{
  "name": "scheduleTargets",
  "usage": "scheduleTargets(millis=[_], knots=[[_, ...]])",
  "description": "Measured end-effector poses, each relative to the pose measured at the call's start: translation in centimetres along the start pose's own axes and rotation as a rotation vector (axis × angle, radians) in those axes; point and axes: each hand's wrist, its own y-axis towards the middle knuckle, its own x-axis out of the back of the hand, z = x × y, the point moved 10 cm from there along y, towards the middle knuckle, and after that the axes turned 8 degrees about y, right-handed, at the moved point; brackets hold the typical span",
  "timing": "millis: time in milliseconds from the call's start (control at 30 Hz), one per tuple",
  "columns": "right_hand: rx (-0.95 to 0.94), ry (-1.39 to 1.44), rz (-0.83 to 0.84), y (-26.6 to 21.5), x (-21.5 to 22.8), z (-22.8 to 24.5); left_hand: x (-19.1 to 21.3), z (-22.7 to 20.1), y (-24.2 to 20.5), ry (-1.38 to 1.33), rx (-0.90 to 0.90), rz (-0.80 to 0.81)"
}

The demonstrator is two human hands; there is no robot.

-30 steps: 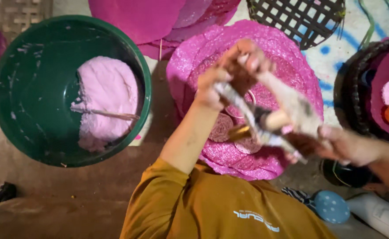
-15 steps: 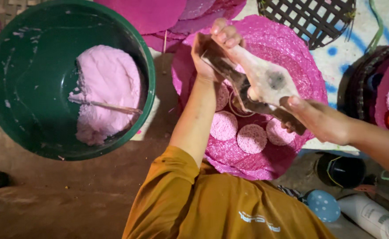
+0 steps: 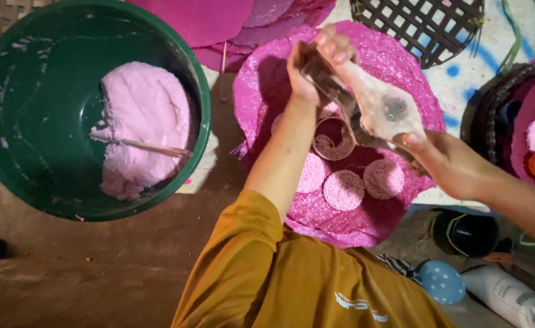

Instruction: The person uses a handheld mold to shape pink dough into discs, placing them onto circular pink bases and then stacking the completed bases.

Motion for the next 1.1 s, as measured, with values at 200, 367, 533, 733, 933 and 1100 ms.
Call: scheduleTargets(millis=[200,367,533,733,933,1100], knots=[[0.11,0.13,-0.014,1.9,-2.3,0.0,-2.3,-2.7,1.0,0.07,0.067,0.095],[0.053,0.306,0.084,2.0,-4.8,-1.0,-2.2,-3.3,-0.9,0.105,0.073,0.032],[-0.154,0.22,0.056,0.2,-3.1,-2.9,-0.6,-0.6,-2.5,0.075,0.028,-0.125],[0.021,0.174,-0.056,1.0,-1.4,-2.0,-1.2,-1.0,0.1,0.186,0.042,-0.011],[0.034,0.255,-0.046,1.9,-2.0,-2.8,-2.3,-0.8,0.3,0.157,0.039,-0.049],[0.349,0.33,-0.171,1.4,-1.4,-1.1,-5.1,-2.6,2.0,0.604,0.143,-0.05]])
